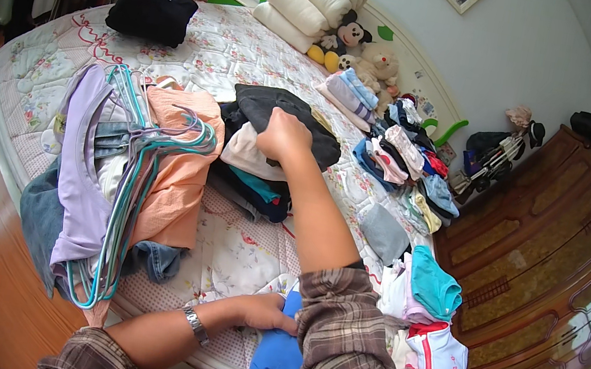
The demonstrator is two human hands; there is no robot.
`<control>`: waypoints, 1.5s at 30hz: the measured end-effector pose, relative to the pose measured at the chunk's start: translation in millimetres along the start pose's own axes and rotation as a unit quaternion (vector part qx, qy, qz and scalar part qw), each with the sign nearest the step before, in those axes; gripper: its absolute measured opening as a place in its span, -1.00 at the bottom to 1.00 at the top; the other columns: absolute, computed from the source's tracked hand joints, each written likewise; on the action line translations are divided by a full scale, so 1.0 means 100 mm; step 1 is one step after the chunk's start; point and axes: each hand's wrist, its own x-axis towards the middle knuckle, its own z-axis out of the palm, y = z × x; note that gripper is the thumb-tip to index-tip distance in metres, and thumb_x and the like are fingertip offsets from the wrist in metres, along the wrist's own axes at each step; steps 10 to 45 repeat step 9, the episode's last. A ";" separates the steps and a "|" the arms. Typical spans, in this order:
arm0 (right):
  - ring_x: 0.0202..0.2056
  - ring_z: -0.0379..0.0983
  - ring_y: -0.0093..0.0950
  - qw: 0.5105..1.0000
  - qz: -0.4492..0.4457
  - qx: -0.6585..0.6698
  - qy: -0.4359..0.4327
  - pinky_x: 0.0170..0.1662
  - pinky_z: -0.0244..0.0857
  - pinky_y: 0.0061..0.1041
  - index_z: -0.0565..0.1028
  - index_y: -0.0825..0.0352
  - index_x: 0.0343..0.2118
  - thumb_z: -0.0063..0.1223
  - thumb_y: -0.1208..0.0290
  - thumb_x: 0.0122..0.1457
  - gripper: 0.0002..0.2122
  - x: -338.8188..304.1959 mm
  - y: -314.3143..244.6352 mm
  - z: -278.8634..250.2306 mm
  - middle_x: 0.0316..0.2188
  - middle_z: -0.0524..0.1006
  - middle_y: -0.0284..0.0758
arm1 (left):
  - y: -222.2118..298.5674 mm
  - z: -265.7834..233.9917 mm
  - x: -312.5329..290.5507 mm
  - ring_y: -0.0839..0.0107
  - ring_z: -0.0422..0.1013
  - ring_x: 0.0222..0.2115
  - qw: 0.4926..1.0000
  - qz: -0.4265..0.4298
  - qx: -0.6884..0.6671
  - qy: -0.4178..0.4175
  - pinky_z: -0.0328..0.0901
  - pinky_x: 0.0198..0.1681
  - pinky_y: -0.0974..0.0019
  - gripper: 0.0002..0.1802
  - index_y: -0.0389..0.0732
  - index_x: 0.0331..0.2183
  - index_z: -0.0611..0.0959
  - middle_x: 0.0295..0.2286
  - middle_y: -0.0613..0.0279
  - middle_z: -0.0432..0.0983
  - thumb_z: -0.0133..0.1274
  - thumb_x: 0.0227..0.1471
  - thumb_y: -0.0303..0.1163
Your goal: The person sits on the floor in front of a bed and folds various pieces of clothing, including a pink shirt, a teal top, and a blue jacket. They smooth out the fabric and fold each item into a neat stack on the bed.
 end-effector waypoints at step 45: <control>-0.19 0.52 -0.35 0.996 0.043 -0.062 0.048 -0.21 0.42 -0.44 0.60 0.20 -0.30 0.16 0.40 -0.10 -0.77 0.25 -0.17 0.07 -0.25 0.58 -0.26 | -0.87 0.06 0.78 0.32 0.44 -0.28 0.980 0.197 -0.017 -0.007 0.33 -0.21 0.32 -0.43 -0.42 -0.10 0.47 -0.28 -0.01 0.53 0.12 -0.19 -0.33</control>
